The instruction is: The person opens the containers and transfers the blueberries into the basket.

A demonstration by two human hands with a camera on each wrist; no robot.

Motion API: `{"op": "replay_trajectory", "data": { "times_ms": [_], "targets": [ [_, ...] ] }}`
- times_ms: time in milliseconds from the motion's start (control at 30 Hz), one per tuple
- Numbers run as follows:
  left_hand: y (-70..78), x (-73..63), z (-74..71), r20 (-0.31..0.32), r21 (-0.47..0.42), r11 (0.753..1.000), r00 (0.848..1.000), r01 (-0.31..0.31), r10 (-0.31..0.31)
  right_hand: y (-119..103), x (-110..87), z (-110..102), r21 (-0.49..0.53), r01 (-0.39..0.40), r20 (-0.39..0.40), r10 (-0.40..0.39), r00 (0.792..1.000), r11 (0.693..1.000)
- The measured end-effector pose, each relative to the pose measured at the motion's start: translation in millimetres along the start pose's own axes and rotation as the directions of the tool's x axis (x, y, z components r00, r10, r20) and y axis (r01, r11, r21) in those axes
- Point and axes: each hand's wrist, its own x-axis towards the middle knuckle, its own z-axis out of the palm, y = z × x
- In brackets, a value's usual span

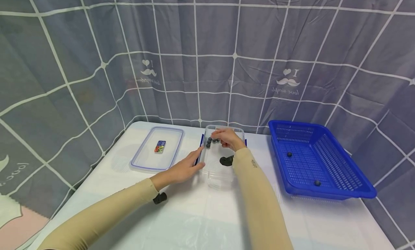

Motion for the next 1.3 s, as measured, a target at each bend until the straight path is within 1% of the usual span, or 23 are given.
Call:
{"op": "replay_trajectory", "data": {
  "times_ms": [267, 467, 700, 833, 1067, 1300],
  "targets": [
    [-0.7, 0.7, 0.1, 0.002, 0.004, 1.0, 1.0, 0.0, 0.0, 10, 6.4, 7, -0.015, -0.062, -0.017, 0.062, 0.998, 0.998],
    [-0.2, -0.2, -0.5, 0.003, 0.003, 1.0, 1.0, 0.0, 0.0, 16, 11.0, 10, -0.022, -0.087, -0.035, 0.086, 0.996, 0.996],
    [-1.7, 0.4, 0.1, -0.003, 0.01, 1.0, 1.0, -0.011, 0.011, 22, 15.4, 16, -0.054, -0.135, -0.026, 0.134, 0.991, 0.989],
    [-3.4, 1.8, 0.7, -0.006, 0.017, 1.0, 1.0, -0.013, 0.013, 24, 17.0, 18, -0.06, -0.16, -0.035, 0.158, 0.987, 0.985],
    [-3.8, 2.3, 0.8, -0.004, 0.009, 1.0, 1.0, -0.013, 0.013, 26, 18.1, 22, -0.064, -0.178, -0.077, 0.173, 0.982, 0.982],
    [-3.4, 4.1, 1.8, -0.011, 0.004, 1.0, 1.0, -0.021, 0.021, 30, 20.2, 21, -0.065, -0.176, -0.091, 0.17, 0.981, 0.982]
  ]
}}
